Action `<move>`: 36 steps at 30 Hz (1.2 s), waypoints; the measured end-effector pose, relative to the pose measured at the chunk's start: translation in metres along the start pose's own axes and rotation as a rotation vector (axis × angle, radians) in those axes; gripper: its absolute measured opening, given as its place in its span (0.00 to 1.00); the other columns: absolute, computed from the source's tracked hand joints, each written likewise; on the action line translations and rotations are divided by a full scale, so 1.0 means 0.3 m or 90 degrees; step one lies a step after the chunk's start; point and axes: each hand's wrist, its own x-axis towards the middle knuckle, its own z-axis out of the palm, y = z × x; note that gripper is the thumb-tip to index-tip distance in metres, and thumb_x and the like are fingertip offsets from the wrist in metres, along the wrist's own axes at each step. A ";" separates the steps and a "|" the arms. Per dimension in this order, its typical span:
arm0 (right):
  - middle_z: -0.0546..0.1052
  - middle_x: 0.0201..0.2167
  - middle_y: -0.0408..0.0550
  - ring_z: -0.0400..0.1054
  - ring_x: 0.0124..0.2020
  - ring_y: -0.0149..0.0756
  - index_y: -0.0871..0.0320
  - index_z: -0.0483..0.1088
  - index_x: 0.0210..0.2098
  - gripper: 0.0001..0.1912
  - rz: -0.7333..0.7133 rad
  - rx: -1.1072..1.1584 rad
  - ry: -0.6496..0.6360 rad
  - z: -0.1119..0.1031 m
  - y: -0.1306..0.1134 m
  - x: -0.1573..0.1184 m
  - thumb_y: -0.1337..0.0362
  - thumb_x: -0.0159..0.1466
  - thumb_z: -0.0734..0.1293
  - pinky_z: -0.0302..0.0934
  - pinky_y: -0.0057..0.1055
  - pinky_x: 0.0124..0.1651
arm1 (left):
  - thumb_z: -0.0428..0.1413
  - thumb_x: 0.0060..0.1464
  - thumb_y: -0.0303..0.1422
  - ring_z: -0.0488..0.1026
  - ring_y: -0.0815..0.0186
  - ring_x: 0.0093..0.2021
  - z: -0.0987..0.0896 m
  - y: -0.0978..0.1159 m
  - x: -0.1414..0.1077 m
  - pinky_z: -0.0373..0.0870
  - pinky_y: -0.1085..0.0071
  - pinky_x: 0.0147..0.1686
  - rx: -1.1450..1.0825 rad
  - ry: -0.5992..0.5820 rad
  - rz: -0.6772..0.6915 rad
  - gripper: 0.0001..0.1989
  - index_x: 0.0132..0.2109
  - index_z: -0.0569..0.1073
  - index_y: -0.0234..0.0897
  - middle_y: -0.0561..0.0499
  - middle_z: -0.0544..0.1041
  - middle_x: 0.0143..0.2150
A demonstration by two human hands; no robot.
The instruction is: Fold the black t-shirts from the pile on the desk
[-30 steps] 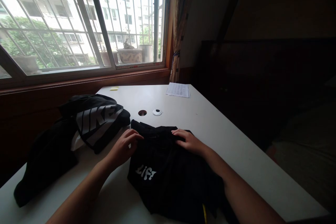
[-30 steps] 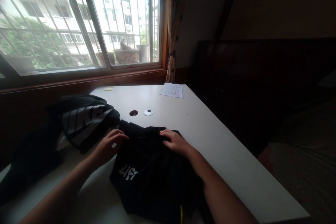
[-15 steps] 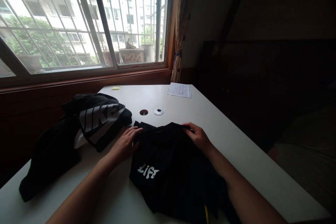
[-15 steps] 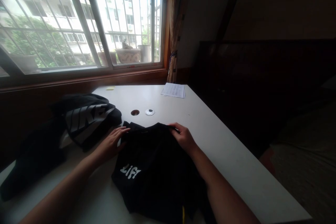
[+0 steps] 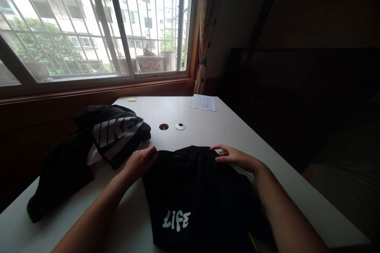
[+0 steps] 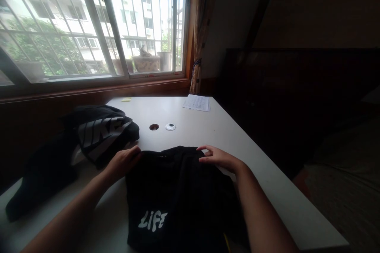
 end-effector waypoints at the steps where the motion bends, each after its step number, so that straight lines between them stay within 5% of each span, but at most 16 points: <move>1: 0.81 0.45 0.51 0.76 0.48 0.47 0.54 0.66 0.62 0.37 0.009 0.015 -0.029 0.000 0.000 -0.006 0.54 0.57 0.77 0.68 0.45 0.55 | 0.47 0.68 0.41 0.73 0.64 0.28 -0.002 -0.001 0.001 0.68 0.70 0.31 -0.025 0.014 -0.015 0.12 0.40 0.70 0.40 0.51 0.75 0.31; 4: 0.80 0.48 0.52 0.76 0.50 0.47 0.56 0.69 0.59 0.33 -0.005 0.036 -0.049 0.003 0.002 -0.010 0.57 0.56 0.77 0.68 0.45 0.57 | 0.48 0.68 0.44 0.71 0.65 0.28 -0.015 -0.009 0.008 0.64 0.71 0.29 -0.134 0.039 -0.076 0.15 0.39 0.69 0.40 0.53 0.73 0.29; 6: 0.79 0.50 0.53 0.75 0.51 0.47 0.56 0.71 0.56 0.28 -0.048 0.038 0.010 -0.003 0.005 -0.005 0.56 0.59 0.76 0.68 0.45 0.57 | 0.48 0.67 0.47 0.69 0.65 0.28 -0.029 -0.018 0.011 0.64 0.72 0.29 -0.209 0.005 -0.131 0.17 0.40 0.70 0.40 0.54 0.72 0.28; 13: 0.79 0.50 0.50 0.75 0.50 0.47 0.47 0.69 0.60 0.27 -0.222 0.094 0.423 -0.082 0.054 0.009 0.48 0.64 0.70 0.71 0.45 0.56 | 0.58 0.60 0.50 0.75 0.63 0.37 -0.102 -0.045 -0.017 0.71 0.69 0.38 -0.380 -0.200 -0.177 0.31 0.65 0.65 0.43 0.49 0.78 0.41; 15: 0.79 0.50 0.51 0.75 0.51 0.48 0.47 0.68 0.62 0.28 -0.188 0.098 0.412 -0.099 0.063 -0.008 0.47 0.65 0.68 0.70 0.47 0.57 | 0.63 0.57 0.47 0.76 0.58 0.46 -0.118 -0.046 -0.025 0.73 0.64 0.46 -0.417 -0.235 -0.183 0.37 0.69 0.61 0.46 0.45 0.77 0.50; 18: 0.77 0.55 0.52 0.72 0.56 0.51 0.47 0.67 0.64 0.31 -0.105 0.061 0.263 -0.099 0.058 -0.046 0.46 0.64 0.69 0.67 0.49 0.60 | 0.67 0.52 0.44 0.69 0.50 0.60 -0.132 -0.052 -0.032 0.69 0.57 0.57 -0.454 -0.266 -0.198 0.43 0.71 0.60 0.48 0.43 0.71 0.61; 21: 0.70 0.65 0.51 0.66 0.63 0.54 0.45 0.66 0.65 0.36 -0.038 -0.020 0.086 -0.070 0.038 -0.073 0.48 0.60 0.74 0.63 0.51 0.64 | 0.67 0.51 0.43 0.68 0.49 0.61 -0.138 -0.049 -0.035 0.67 0.54 0.60 -0.478 -0.314 -0.236 0.44 0.71 0.59 0.49 0.43 0.70 0.62; 24: 0.65 0.68 0.50 0.63 0.65 0.56 0.45 0.63 0.67 0.41 -0.035 -0.063 0.009 -0.021 0.025 -0.079 0.50 0.57 0.76 0.58 0.54 0.67 | 0.65 0.55 0.42 0.70 0.51 0.61 -0.143 -0.021 -0.036 0.67 0.55 0.60 -0.565 -0.412 -0.243 0.41 0.72 0.58 0.50 0.44 0.70 0.64; 30: 0.69 0.66 0.48 0.63 0.65 0.53 0.45 0.68 0.64 0.29 -0.094 -0.079 0.085 0.056 0.044 -0.098 0.52 0.64 0.71 0.58 0.55 0.67 | 0.65 0.57 0.37 0.66 0.53 0.66 -0.175 0.029 -0.040 0.66 0.58 0.62 -0.637 -0.528 -0.211 0.39 0.71 0.60 0.52 0.49 0.66 0.69; 36: 0.74 0.60 0.44 0.65 0.63 0.48 0.43 0.72 0.59 0.20 -0.241 -0.108 0.428 0.046 0.076 -0.179 0.50 0.69 0.65 0.57 0.50 0.68 | 0.68 0.50 0.32 0.73 0.53 0.58 -0.209 0.028 -0.076 0.72 0.57 0.54 -0.591 -0.494 -0.184 0.57 0.75 0.39 0.58 0.46 0.70 0.63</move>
